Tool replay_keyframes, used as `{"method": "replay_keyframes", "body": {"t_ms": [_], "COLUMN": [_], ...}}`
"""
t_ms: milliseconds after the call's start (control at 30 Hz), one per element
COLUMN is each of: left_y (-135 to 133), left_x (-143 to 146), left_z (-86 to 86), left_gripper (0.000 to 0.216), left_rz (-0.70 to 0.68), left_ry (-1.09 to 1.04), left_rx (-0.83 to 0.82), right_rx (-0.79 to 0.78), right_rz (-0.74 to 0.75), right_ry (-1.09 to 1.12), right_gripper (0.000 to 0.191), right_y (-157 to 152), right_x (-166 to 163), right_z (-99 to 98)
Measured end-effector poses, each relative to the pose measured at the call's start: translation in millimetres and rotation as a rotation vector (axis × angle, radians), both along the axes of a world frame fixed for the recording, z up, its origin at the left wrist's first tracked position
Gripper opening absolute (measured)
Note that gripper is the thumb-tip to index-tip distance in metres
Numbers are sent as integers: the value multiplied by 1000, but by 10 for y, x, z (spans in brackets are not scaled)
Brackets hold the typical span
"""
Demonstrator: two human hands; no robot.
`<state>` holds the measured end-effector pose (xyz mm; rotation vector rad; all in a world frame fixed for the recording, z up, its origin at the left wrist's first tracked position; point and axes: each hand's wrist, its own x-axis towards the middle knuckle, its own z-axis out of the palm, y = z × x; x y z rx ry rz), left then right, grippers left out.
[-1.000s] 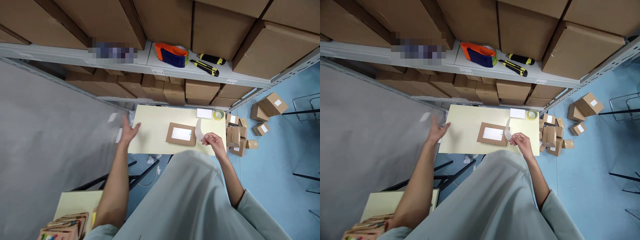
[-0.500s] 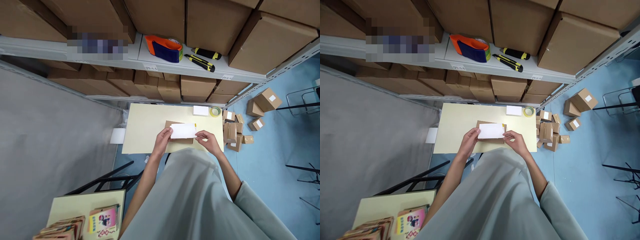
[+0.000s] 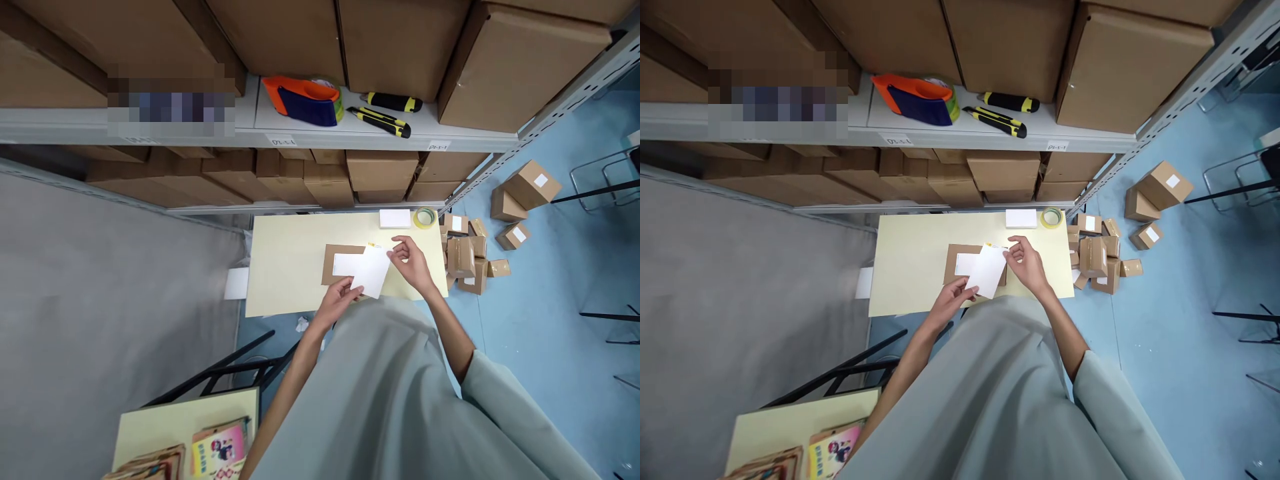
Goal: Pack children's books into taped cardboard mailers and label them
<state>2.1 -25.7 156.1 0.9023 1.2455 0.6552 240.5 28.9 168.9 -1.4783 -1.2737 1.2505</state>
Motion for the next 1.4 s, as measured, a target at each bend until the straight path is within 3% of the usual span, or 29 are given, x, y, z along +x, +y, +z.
{"method": "replay_keyframes", "body": {"t_ms": [133, 433, 900, 1100, 1400], "left_y": [-79, -160, -145, -108, -105], "left_x": [67, 89, 113, 104, 148], "left_z": [-6, -122, -211, -188, -48], "left_gripper": [45, 56, 39, 19, 18], "left_rz": [-45, 62, 46, 42, 82], "left_ry": [-3, -12, 54, 49, 41], "left_rx": [-18, -72, -37, -14, -36], "right_rx": [12, 3, -86, -139, -189], "right_rz": [11, -77, -30, -33, -35], "right_ry": [77, 169, 333, 404, 450], "right_gripper": [40, 41, 48, 45, 46], "right_y": [62, 26, -3, -34, -20], "right_x": [-42, -52, -12, 12, 51], "right_z": [50, 16, 256, 290, 279]}}
